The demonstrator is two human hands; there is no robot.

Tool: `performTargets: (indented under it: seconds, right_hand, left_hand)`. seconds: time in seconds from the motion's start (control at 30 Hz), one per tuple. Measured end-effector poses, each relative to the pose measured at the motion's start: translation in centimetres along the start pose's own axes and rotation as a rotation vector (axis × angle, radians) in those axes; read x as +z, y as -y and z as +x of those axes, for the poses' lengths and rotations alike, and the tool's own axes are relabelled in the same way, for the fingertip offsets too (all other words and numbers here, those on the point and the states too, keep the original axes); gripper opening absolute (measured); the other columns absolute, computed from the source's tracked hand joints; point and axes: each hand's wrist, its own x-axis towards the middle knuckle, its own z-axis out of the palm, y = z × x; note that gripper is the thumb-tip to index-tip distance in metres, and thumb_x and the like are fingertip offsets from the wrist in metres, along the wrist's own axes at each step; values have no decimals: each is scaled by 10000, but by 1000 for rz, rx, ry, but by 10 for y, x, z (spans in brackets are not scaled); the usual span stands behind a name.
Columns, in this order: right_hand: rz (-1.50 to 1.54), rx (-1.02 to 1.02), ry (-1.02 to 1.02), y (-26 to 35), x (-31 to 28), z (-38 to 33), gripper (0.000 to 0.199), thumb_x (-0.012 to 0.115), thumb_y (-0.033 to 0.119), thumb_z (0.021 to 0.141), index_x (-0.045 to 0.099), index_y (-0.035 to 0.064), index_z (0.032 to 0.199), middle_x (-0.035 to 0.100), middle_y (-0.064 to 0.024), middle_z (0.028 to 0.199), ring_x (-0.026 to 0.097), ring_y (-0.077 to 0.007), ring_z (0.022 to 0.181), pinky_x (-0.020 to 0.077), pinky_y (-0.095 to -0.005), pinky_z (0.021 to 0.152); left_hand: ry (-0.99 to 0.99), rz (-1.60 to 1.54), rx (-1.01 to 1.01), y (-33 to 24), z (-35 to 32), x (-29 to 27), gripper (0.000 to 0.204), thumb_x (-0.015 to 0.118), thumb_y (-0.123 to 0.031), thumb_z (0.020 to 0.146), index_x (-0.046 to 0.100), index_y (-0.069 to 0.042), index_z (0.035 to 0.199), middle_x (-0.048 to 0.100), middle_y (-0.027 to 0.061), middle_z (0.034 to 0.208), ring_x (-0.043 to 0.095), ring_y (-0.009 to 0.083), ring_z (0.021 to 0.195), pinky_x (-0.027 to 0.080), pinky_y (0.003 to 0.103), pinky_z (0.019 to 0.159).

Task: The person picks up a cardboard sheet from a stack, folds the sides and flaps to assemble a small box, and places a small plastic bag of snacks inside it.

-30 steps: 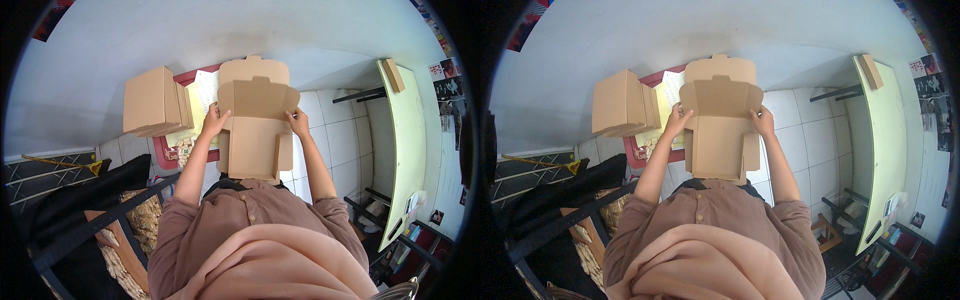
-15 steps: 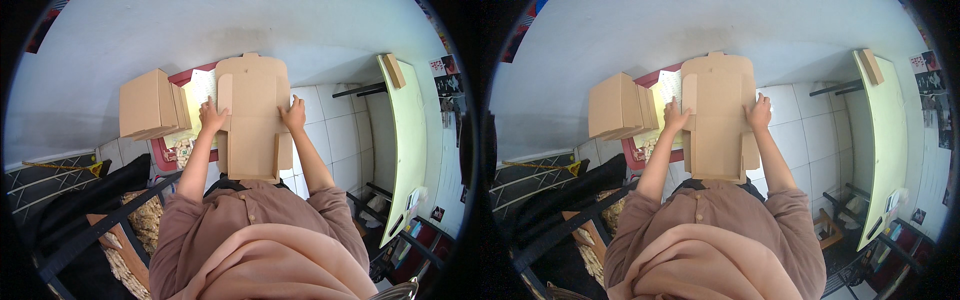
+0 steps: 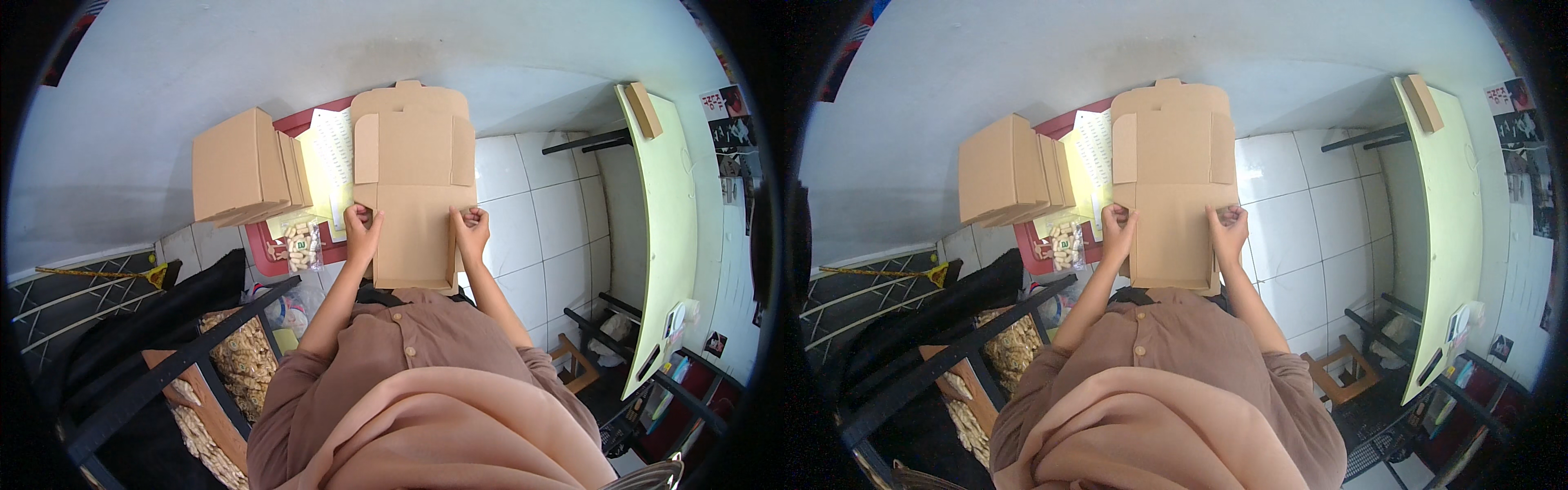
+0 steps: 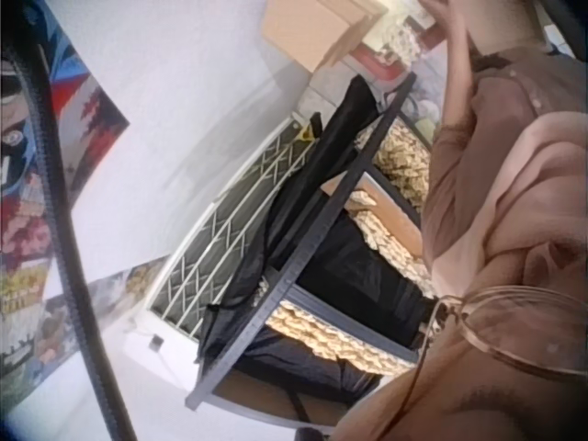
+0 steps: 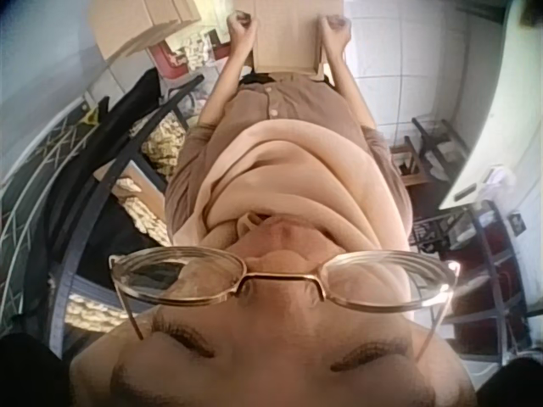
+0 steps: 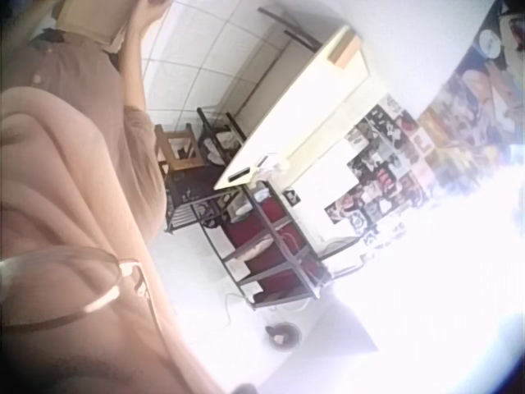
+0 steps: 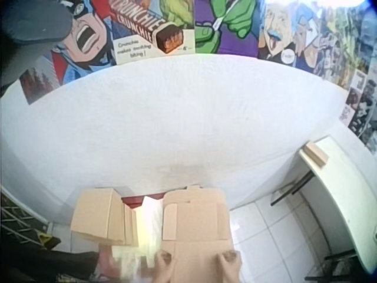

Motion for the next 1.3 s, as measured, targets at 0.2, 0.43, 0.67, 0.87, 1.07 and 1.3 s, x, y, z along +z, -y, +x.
performTargets:
  seconds: [0.2, 0.43, 0.67, 0.87, 1.07, 1.3]
  right_hand:
    - [17, -126, 50, -1, 13, 10, 344, 664, 146, 716, 496, -33, 958, 573, -113, 872, 555, -146, 711, 475, -272, 667]
    - [44, -195, 93, -9, 18, 4, 228, 558, 59, 769, 566, -29, 979, 600, -128, 886, 585, -171, 706, 475, -283, 650]
    - [37, -289, 223, -22, 11, 2, 193, 521, 108, 823, 602, 2, 962, 608, -136, 918, 569, -213, 824, 446, -306, 749]
    - [-45, -359, 360, -13, 7, 2, 254, 449, 193, 867, 603, 6, 947, 593, -151, 944, 514, -268, 936, 384, -337, 840]
    - [-102, -407, 361, -18, 7, 5, 292, 383, 201, 900, 596, 2, 925, 579, -154, 919, 500, -299, 901, 374, -364, 828]
    - [-140, -473, 416, -12, 6, 8, 295, 373, 200, 904, 581, -8, 878, 564, -163, 869, 491, -311, 861, 376, -377, 794]
  left_hand:
    - [24, -24, 111, 5, 12, 7, 318, 515, -61, 797, 410, 24, 1085, 480, 182, 1013, 510, 290, 936, 414, 367, 827]
    - [56, 26, 193, 1, 6, 6, 246, 415, -109, 879, 470, -11, 1098, 543, 160, 1014, 535, 271, 949, 421, 339, 814]
    - [136, -36, 176, 0, 4, 4, 222, 424, -142, 887, 532, 5, 1015, 572, 149, 968, 544, 244, 922, 414, 312, 799]
    - [136, -63, 168, 5, 7, 5, 242, 437, -210, 895, 548, -10, 975, 573, 132, 880, 542, 235, 822, 416, 309, 758]
    - [141, -65, 136, 0, 5, 6, 257, 435, -225, 898, 558, -3, 939, 582, 133, 869, 550, 234, 839, 416, 308, 762]
    - [191, -72, 209, 5, 5, 7, 257, 413, -213, 902, 548, 3, 867, 567, 137, 865, 535, 257, 862, 404, 323, 784]
